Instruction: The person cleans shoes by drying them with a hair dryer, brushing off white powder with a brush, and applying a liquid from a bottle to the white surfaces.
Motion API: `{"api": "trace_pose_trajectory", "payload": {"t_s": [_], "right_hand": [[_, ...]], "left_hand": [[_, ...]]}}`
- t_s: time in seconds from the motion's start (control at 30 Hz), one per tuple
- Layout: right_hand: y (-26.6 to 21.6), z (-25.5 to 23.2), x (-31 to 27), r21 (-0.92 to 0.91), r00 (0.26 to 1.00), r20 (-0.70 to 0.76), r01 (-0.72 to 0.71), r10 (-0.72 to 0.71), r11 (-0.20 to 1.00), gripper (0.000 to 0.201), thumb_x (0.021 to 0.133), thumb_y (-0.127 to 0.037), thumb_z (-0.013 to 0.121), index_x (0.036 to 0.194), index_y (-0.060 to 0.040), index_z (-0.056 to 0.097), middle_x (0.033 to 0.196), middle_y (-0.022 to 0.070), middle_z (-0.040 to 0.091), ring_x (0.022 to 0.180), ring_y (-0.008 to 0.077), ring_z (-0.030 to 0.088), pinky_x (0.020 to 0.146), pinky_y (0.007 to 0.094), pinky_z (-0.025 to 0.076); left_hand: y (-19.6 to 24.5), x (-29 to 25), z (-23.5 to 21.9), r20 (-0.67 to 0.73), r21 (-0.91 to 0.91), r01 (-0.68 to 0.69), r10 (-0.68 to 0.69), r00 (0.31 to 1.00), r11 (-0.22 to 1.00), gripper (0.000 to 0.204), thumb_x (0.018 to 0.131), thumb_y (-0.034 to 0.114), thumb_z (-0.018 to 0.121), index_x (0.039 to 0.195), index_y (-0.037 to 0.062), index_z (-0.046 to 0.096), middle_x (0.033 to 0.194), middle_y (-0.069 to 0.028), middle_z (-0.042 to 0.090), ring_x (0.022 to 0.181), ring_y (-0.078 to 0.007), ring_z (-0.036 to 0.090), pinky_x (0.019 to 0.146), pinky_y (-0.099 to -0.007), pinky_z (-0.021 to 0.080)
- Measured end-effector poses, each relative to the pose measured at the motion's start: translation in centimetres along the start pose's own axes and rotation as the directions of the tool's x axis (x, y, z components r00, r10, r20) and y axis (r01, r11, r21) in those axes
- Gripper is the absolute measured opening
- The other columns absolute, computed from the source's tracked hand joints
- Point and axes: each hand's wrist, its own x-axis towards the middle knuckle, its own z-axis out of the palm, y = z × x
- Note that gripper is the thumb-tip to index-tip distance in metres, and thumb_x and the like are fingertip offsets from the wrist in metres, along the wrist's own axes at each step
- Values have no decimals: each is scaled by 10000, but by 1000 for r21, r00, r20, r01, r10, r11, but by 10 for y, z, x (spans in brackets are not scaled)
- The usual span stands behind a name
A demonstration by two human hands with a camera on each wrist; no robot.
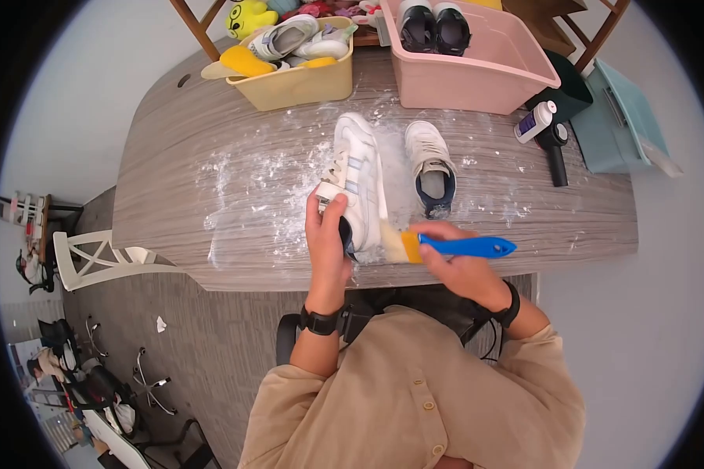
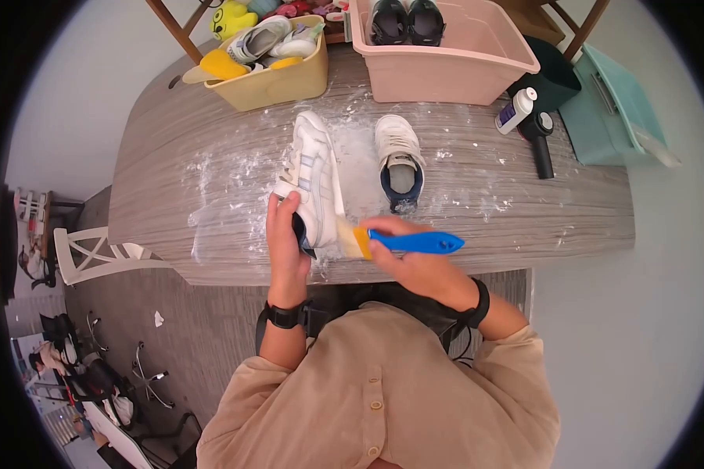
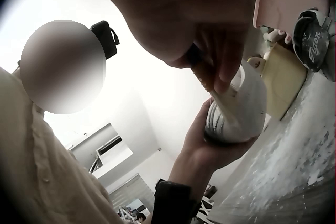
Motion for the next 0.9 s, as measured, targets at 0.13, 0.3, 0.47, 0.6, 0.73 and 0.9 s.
{"api": "trace_pose_trajectory", "payload": {"t_s": [0.13,0.3,0.47,0.6,0.73,0.9], "right_hand": [[-1,-5,0,-59,990,-107,85,-91,995,281,870,-128,579,1129,-19,577,1027,131,632,882,192,618,775,296,482],[-6,-3,0,-81,992,-93,84,-91,993,284,862,-118,585,1131,-27,584,1012,143,642,860,220,632,749,311,491],[-2,-3,-11,-111,996,-27,84,-88,990,295,843,-129,599,1119,-23,592,992,145,644,867,244,631,758,319,489],[-15,-10,-2,-121,967,-202,131,-154,984,292,828,-113,605,1109,-31,598,946,152,649,815,267,641,723,328,501],[-3,-4,-9,-159,983,-41,170,-178,973,281,826,-110,607,1093,-24,605,946,153,650,829,248,640,721,316,495],[0,-18,-10,-91,986,-80,139,-146,986,282,832,-113,612,1094,-9,602,942,142,651,821,222,641,706,308,495]], "left_hand": [[1,0,1,8,-84,29,-29,1000,996,388,883,204,594,1197,20,461,1098,-103,578,983,-188,581,827,-329,484],[-5,5,-4,15,-103,62,-61,998,993,401,882,219,606,1194,18,455,1092,-106,577,987,-191,579,826,-329,483],[-6,7,-10,4,-99,64,-64,998,993,392,877,243,617,1172,34,466,1110,-109,566,1007,-194,568,848,-338,474],[-11,7,-9,5,-136,133,-134,991,982,411,907,305,563,1205,32,488,1162,-93,573,1054,-203,564,889,-358,455],[-7,9,-10,54,-136,127,-121,991,982,473,925,346,522,1263,19,476,1208,-95,573,1090,-217,561,919,-373,442],[2,5,-4,73,-194,130,-118,990,972,333,907,285,580,1125,52,484,1122,-100,570,1030,-193,565,868,-363,472]]}}
